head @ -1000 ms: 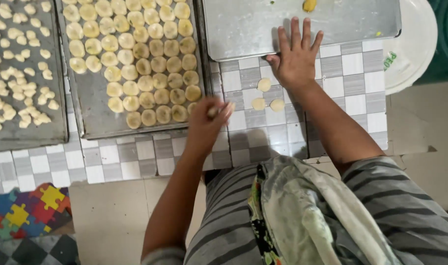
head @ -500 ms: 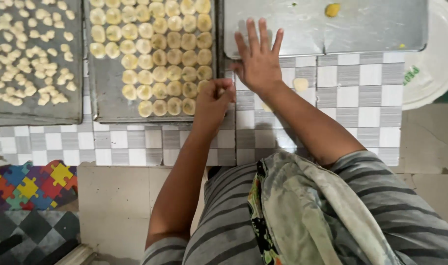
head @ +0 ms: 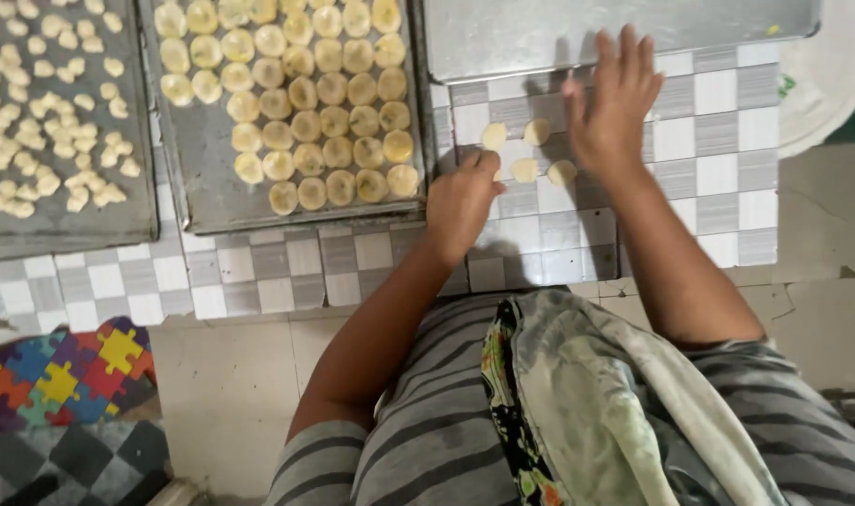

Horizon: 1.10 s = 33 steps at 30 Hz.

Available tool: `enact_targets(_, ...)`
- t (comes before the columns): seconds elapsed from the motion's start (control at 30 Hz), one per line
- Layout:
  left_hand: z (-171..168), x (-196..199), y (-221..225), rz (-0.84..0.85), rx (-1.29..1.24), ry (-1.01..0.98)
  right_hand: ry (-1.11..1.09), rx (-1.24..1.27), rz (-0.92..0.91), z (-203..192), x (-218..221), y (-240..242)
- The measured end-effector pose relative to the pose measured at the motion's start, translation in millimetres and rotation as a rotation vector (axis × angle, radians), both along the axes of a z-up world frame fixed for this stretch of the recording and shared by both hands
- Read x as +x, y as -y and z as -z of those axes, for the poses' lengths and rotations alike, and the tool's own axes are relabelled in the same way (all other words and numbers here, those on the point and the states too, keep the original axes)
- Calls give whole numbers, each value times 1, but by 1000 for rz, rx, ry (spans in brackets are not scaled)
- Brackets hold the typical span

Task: Shaping small pieces of dough with filling and arranging them neatly on baking trays

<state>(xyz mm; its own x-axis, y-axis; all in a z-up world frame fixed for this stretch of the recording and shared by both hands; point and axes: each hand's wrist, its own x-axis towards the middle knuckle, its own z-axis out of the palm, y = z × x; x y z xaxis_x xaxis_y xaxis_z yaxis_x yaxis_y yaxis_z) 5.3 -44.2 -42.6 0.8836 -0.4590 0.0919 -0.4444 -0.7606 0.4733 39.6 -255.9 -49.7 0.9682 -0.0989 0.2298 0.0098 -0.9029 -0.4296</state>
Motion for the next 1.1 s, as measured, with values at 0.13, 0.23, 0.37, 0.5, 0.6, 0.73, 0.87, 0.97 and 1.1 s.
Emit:
enact_targets(0.13, -13, -3, -1, -91, -3, -37, 26, -118, -32, 19, -3, -24)
enact_targets(0.23, -35, -19, -24, -260, -448, -197, 13, -180, -86, 6, 3, -71)
enact_targets(0.37, -33, -28, -52, -399, -850, -272, -75, -397, -375, 2, 8, -103)
enact_targets(0.5, -47, -40, -31, -441, -1085, -523, -257, 300, -212, -47, 3, -91)
enact_targets(0.6, -30, -35, 21, -196, -645, -103, 101, 276, -24, 4, 21, -19)
enact_targets(0.73, -5, -20, 101, -43, -728, -130, 156, 39, 8, 9, -12, 67)
enact_targets(0.87, 11, -9, 130, 120, -113, 158, -9, 33, 95, 6, -38, 84)
enact_targets(0.97, -20, -8, 121, 79, 8, 150, -55, -18, 86, -1, -38, 76)
enact_targets(1.1, -40, -15, 81, -66, -223, 273, -73, -161, 59, 12, -15, 52)
